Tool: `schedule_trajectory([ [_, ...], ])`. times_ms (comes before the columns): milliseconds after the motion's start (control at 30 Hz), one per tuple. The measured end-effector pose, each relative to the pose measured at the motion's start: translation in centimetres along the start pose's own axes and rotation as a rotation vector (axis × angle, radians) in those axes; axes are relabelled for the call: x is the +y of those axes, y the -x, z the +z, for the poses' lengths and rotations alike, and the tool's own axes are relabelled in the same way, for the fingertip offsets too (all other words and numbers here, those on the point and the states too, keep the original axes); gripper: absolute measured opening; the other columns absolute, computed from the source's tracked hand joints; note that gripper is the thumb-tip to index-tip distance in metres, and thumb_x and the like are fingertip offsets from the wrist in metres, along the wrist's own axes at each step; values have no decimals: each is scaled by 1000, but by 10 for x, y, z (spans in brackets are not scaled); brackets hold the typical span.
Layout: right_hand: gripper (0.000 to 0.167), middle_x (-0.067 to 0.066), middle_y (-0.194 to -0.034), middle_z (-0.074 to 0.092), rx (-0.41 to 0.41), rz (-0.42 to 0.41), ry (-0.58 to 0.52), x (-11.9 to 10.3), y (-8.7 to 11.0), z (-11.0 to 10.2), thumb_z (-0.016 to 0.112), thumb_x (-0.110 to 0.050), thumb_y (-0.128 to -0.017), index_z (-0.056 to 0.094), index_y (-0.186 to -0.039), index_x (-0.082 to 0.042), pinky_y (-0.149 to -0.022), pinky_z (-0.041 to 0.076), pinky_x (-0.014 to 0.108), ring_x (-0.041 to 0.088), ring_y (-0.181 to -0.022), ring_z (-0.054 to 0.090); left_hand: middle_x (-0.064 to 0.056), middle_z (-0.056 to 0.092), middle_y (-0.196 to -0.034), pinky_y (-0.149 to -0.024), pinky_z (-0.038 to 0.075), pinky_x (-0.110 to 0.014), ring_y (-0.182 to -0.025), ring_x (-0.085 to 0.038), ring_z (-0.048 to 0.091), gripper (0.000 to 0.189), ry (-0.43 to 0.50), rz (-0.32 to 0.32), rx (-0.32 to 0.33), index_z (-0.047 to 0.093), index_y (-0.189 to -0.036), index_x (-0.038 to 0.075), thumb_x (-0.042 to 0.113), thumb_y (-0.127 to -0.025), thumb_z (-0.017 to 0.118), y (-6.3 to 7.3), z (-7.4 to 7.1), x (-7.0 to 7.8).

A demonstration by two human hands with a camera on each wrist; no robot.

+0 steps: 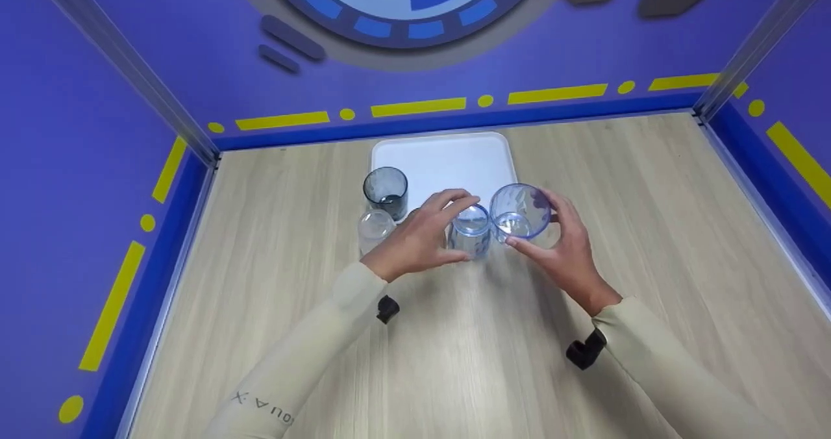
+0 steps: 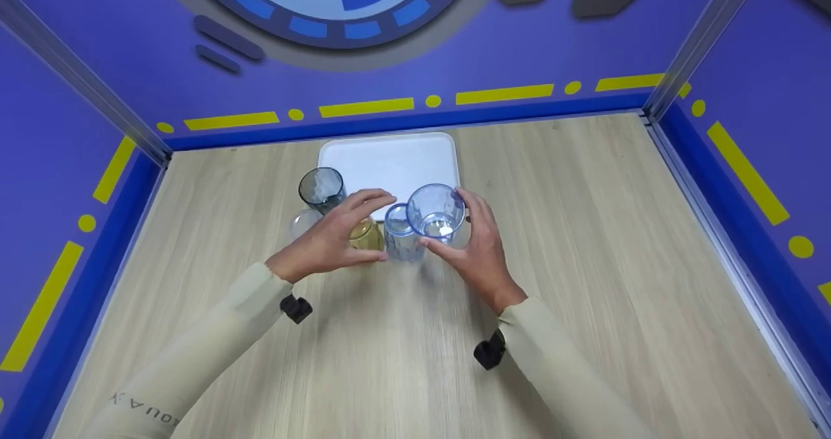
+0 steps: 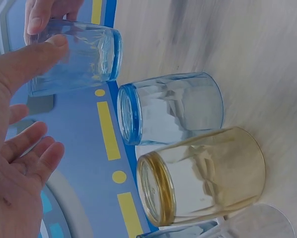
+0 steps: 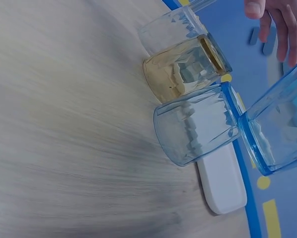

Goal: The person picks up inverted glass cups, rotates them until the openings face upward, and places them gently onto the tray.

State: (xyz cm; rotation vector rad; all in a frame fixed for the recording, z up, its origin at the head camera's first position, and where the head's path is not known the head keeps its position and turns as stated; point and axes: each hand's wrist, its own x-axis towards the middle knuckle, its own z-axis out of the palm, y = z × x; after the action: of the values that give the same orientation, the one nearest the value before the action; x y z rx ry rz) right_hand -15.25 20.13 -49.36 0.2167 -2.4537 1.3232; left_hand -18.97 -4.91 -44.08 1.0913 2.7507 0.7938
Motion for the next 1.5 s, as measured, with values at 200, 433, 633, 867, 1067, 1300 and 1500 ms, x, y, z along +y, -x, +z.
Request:
schedule_trajectory([
  [200,90,7,-139,49,18,33,-20,0,-1,1,86,-29,-71,39,-145,-12,-101,39,30,18,-126,46,3,36,-151,-107,43,-33,-139,-15,36,78,28,-21,2,39,-146,28,35,-80,79,5,-2,-4],
  [433,88,7,-139,49,42,37,-41,0,-3,6,86,-29,-72,39,-145,-11,-97,36,17,18,-125,46,2,38,-149,-107,44,-34,-138,-15,37,76,10,-7,11,41,-145,23,36,-80,79,7,-2,-5],
  [633,89,7,-139,47,44,65,-51,2,-6,6,86,-30,-72,38,-145,-11,-102,40,31,18,-125,46,1,40,-146,-109,43,-34,-136,-16,39,75,19,-3,34,43,-144,20,34,-79,79,10,-2,-7],
  [867,90,9,-140,47,52,89,-54,6,-9,4,86,-30,-72,38,-145,-8,-104,40,42,20,-125,46,1,39,-147,-109,42,-34,-136,-15,39,74,33,-22,33,43,-144,22,34,-80,79,12,-1,-9],
  [1067,89,7,-140,47,60,88,-47,9,-10,4,86,-31,-72,39,-144,-9,-103,40,40,18,-125,46,2,41,-146,-109,42,-34,-136,-14,39,73,52,-29,42,45,-142,21,33,-80,79,16,-1,-13],
  [1300,88,7,-140,47,55,87,-60,11,-11,6,85,-32,-73,39,-145,-10,-105,40,43,19,-126,46,2,41,-145,-106,45,-32,-134,-14,41,70,60,-56,48,45,-142,21,31,-81,79,21,-1,-19],
  [1500,88,8,-140,46,47,90,-61,12,-12,8,85,-32,-73,38,-144,-10,-106,41,46,21,-128,46,-1,42,-144,-105,46,-34,-133,-16,42,68,44,-23,78,47,-140,18,30,-81,78,28,-1,-25],
])
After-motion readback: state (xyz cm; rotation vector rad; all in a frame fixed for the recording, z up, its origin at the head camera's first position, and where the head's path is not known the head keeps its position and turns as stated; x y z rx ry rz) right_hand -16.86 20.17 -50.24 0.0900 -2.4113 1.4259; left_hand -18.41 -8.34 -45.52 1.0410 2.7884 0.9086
